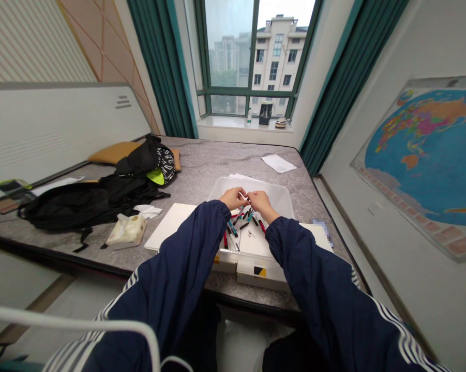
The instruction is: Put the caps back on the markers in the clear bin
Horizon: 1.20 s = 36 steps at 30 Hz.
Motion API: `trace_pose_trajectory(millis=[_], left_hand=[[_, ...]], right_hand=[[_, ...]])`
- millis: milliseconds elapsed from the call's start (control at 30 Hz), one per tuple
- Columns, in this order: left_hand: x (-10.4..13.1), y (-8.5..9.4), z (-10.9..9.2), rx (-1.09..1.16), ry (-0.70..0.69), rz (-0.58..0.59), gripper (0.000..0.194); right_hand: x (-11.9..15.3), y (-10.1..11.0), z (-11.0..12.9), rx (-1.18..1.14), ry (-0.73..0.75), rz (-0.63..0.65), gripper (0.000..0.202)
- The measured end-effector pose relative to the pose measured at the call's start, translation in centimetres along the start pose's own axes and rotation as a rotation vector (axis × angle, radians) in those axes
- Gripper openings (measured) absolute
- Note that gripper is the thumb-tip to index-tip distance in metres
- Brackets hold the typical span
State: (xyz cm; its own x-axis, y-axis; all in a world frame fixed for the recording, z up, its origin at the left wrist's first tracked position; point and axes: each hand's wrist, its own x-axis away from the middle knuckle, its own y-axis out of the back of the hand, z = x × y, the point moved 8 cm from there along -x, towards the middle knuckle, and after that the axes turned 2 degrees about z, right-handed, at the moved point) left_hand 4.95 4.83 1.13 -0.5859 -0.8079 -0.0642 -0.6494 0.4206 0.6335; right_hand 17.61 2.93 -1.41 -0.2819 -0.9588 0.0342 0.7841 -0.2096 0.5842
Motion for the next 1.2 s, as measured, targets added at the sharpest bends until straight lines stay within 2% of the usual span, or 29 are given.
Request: trace_pose_trajectory(millis=[133,333,433,633,833,1000,1100,1200], left_hand=[[-0.1,-0.2,0.3,0.012,0.005,0.011,0.025],[-0.4,0.4,0.1,-0.133,-0.041,-0.069,0.018],[-0.6,0.3,0.1,-0.115,-0.059,-0.049,0.018],[-0.6,0.3,0.1,-0.145,-0.056,-0.039,0.020],[-0.6,0.0,0.0,-0.217,-0.037,-0.001,0.024],[-0.5,0.7,-0.7,-0.280,-0.056,-0.055,0.029],[-0.1,1.3,-0.8,-0.209,-0.040,-0.126,0.025],[0.1,1.4,-0.5,-0.095,-0.019,-0.142,0.020]], right_hand=[[-0.4,-0.2,-0.3,-0.005,-0.007,-0.003,0.027],[-0.4,-0.8,-0.5,-0.121,-0.020,0.021,0.027],[-0.4,-0.9,-0.3,-0.152,-0.006,0.038,0.027],[-0.4,-0.8,0.3,-0.071,0.049,0.034,0.028],[0.0,-0.7,0.5,0.045,0.042,0.057,0.029],[0.0,-0.8,0.8,0.043,0.053,0.079,0.038],[-0.2,-0.7,1.2,-0.013,0.087,0.050,0.042],[-0.3,-0.6,1.2,-0.034,0.090,0.031,0.040]])
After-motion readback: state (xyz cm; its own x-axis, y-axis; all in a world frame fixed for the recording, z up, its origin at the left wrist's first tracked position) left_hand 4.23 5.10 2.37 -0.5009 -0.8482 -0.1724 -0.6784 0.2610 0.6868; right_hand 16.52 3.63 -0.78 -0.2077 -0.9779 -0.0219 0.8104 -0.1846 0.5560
